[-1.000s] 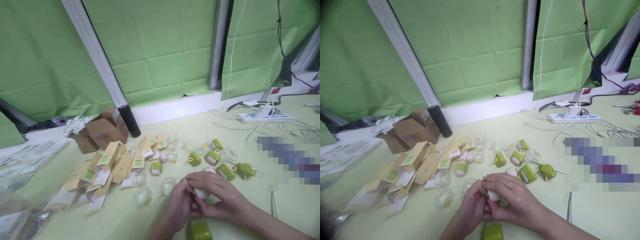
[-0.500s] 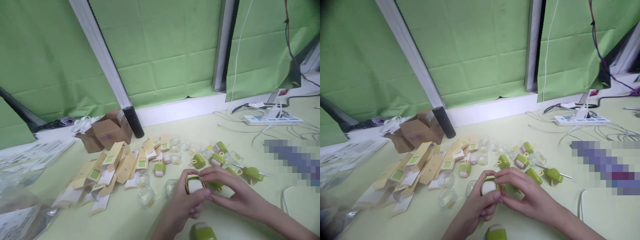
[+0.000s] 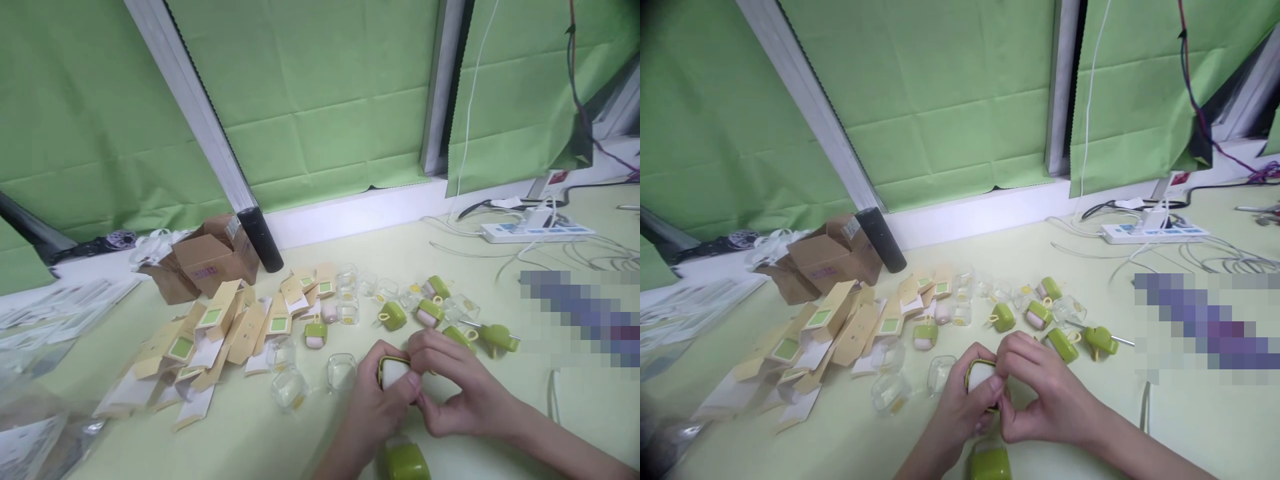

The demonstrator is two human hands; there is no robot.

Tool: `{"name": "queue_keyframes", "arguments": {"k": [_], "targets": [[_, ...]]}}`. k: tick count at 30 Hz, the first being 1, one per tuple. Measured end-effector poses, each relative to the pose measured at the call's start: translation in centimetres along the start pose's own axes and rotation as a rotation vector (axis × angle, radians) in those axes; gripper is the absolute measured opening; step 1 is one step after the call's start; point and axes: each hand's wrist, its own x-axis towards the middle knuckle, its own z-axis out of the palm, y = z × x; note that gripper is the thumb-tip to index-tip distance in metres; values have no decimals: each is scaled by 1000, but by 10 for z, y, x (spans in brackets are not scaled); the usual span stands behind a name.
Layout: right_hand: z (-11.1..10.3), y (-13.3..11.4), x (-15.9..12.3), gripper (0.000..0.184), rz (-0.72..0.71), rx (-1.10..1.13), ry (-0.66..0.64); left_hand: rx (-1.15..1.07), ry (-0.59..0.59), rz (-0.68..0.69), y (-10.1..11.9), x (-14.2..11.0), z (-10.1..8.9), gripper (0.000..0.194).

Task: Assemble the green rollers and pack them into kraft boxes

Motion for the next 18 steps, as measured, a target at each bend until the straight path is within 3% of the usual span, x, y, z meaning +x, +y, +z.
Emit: {"name": "queue_keyframes", "arguments": {"k": [3,8,18], "targets": [[-3,4,-2,20,32,60,-12,-22,-40,-41,1,1,-2,46],[-12,9,-4,20,171,197,-131,-189,-119,13,-2,3,-6,48],[-11,13,-8,53,153,147,-171,-314,-110,17,5,2,-4,33]]}}
